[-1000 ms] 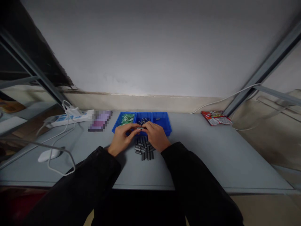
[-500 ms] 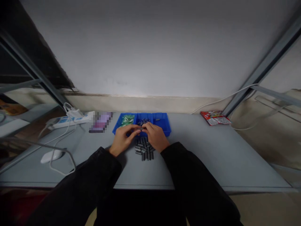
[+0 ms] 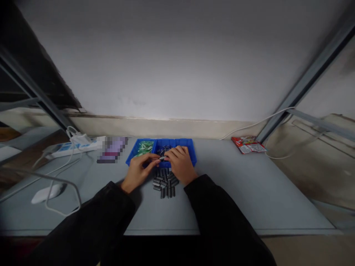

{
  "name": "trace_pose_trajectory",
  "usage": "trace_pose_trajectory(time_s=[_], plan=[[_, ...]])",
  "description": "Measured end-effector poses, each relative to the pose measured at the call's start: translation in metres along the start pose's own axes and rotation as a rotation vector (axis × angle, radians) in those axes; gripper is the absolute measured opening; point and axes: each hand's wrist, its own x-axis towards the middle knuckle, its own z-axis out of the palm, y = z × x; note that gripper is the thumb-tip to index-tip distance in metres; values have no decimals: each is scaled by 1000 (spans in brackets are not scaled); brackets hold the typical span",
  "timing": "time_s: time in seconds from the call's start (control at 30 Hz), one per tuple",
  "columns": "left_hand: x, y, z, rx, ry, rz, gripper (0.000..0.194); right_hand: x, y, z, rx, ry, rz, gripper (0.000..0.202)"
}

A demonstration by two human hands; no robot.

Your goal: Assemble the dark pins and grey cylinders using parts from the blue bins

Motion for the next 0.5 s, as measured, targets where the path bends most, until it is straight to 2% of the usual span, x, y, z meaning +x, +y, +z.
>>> trace_pose_trajectory(time_s=[0.07, 0.13, 0.2, 0.27, 0.33, 0.4, 0.5], plan=[[0, 1, -2, 18, 7, -1, 18, 1, 13, -4, -22, 70, 55, 17], [0, 3, -4, 73, -38, 15, 20, 0, 29, -8, -53, 148, 159, 15], [-2, 4, -6, 135, -171, 41, 21, -3, 45, -9, -89, 198, 266, 13], [-3, 4, -6, 167, -349, 62, 22, -7, 55, -7, -119, 198, 351, 13], [-5, 3, -6, 178, -474, 65, 21, -10, 61, -3, -138, 192, 411, 15], [-7, 1, -6, 189, -537, 54, 18, -12, 62, 1, -157, 204, 441, 19], [-10, -1, -5, 214, -563, 30, 17, -14, 62, 7, -184, 252, 443, 27]])
